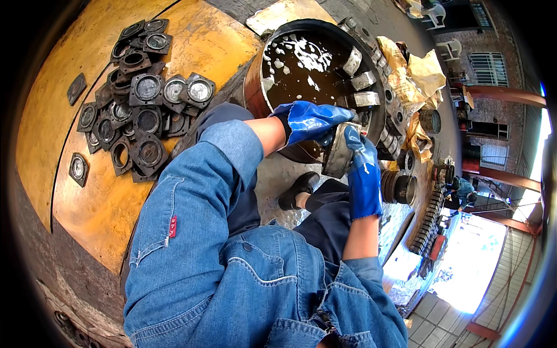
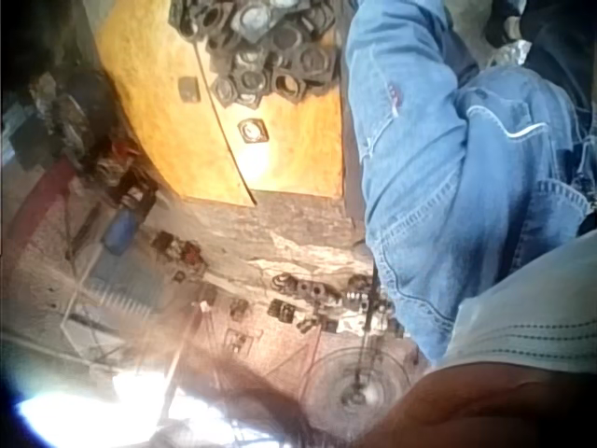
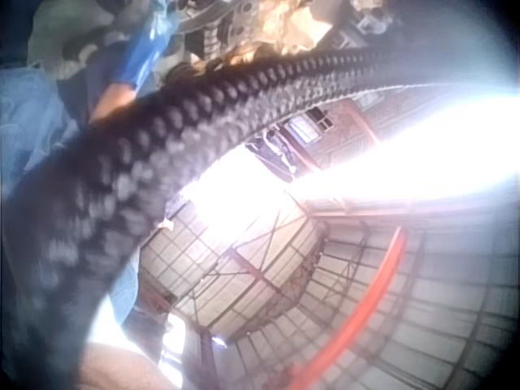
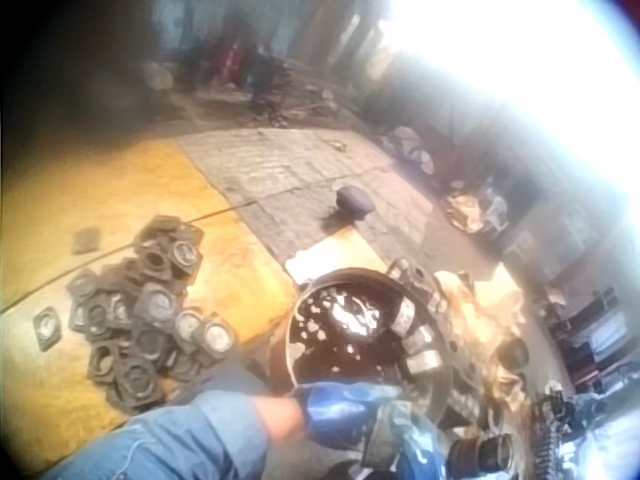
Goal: The person cleans various metal engine components by dipping them into a basin of liquid and scrubbing them using a brush.
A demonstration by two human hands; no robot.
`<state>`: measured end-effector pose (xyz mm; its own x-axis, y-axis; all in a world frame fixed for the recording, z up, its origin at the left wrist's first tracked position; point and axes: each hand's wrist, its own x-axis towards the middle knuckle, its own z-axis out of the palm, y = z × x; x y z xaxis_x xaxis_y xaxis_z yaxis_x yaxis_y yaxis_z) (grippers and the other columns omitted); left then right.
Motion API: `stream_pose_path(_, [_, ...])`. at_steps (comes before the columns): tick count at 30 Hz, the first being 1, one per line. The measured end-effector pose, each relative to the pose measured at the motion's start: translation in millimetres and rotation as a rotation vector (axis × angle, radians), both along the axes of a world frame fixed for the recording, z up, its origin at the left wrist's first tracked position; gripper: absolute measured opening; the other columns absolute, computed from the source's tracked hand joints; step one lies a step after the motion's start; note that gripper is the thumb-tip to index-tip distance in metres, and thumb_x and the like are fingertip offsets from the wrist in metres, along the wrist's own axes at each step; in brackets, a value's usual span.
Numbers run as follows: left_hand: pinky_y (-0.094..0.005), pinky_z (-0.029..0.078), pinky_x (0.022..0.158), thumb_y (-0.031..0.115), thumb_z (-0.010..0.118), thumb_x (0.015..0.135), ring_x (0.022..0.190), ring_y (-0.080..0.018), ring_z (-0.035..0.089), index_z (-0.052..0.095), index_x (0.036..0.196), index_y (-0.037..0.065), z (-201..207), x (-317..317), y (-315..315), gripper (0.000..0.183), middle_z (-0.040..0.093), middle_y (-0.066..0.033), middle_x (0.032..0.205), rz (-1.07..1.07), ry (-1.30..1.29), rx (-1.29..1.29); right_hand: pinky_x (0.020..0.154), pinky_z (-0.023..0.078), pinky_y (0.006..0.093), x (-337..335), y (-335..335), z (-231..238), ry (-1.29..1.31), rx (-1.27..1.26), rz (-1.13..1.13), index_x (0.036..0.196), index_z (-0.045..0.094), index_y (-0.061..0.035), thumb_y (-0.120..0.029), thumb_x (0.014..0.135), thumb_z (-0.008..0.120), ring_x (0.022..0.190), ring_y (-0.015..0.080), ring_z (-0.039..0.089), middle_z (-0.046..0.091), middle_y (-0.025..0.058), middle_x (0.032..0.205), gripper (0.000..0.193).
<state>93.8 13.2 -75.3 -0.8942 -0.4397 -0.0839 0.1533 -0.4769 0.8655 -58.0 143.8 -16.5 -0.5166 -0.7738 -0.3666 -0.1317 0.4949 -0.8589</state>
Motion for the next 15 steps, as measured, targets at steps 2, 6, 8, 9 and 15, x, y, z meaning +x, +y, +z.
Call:
stream_pose_path(2, [-0.0266, 0.042, 0.061, 0.051, 0.047, 0.107, 0.067, -0.0098, 0.054, 0.069, 0.130, 0.019, 6, 5, 0, 0.045, 0.066, 0.0024, 0.086, -0.002, -0.037, -0.109, 0.067, 0.051, 0.0265, -1, 0, -4, -0.017, -0.054, -0.003, 0.115, 0.070, -0.0024, -0.044, 0.096, 0.074, 0.073, 0.0112, 0.062, 0.067, 0.0013, 0.089, 0.046])
stream_pose_path(6, [-0.0268, 0.041, 0.058, 0.050, 0.046, 0.107, 0.064, -0.0095, 0.053, 0.070, 0.124, 0.021, 12, 3, -3, 0.042, 0.064, 0.0019, 0.081, -0.041, -0.034, -0.094, 0.067, 0.051, 0.0266, -6, 1, -7, -0.009, -0.003, -0.001, 0.116, 0.070, -0.0034, -0.043, 0.097, 0.073, 0.075, 0.0107, 0.062, 0.068, 0.0012, 0.091, 0.045])
stream_pose_path(8, [-0.0268, 0.043, 0.059, 0.050, 0.046, 0.107, 0.065, -0.0094, 0.054, 0.070, 0.124, 0.020, 0, -5, -5, 0.042, 0.065, 0.0016, 0.083, -0.061, -0.017, -0.031, 0.070, 0.052, 0.0266, -3, 1, -4, -0.001, 0.023, 0.008, 0.120, 0.070, -0.0035, -0.043, 0.097, 0.073, 0.079, 0.0106, 0.063, 0.069, 0.0018, 0.095, 0.046])
stream_pose_path(9, [-0.0268, 0.044, 0.059, 0.050, 0.047, 0.107, 0.065, -0.0094, 0.054, 0.070, 0.125, 0.019, -5, -9, -9, 0.043, 0.065, 0.0016, 0.084, -0.076, -0.019, -0.045, 0.071, 0.052, 0.0266, -1, 0, -1, 0.008, 0.041, 0.000, 0.120, 0.070, -0.0035, -0.043, 0.097, 0.072, 0.080, 0.0107, 0.063, 0.069, 0.0018, 0.096, 0.046])
stream_pose_path(15, [-0.0271, 0.050, 0.073, 0.049, 0.046, 0.109, 0.081, -0.0121, 0.061, 0.057, 0.145, 0.010, 3, 2, -8, 0.055, 0.069, -0.0047, 0.111, -0.078, -0.054, -0.137, 0.068, 0.051, 0.0270, 2, 3, 5, 0.047, 0.038, 0.000, 0.117, 0.070, -0.0035, -0.046, 0.097, 0.072, 0.078, 0.0112, 0.062, 0.067, 0.0010, 0.093, 0.047])
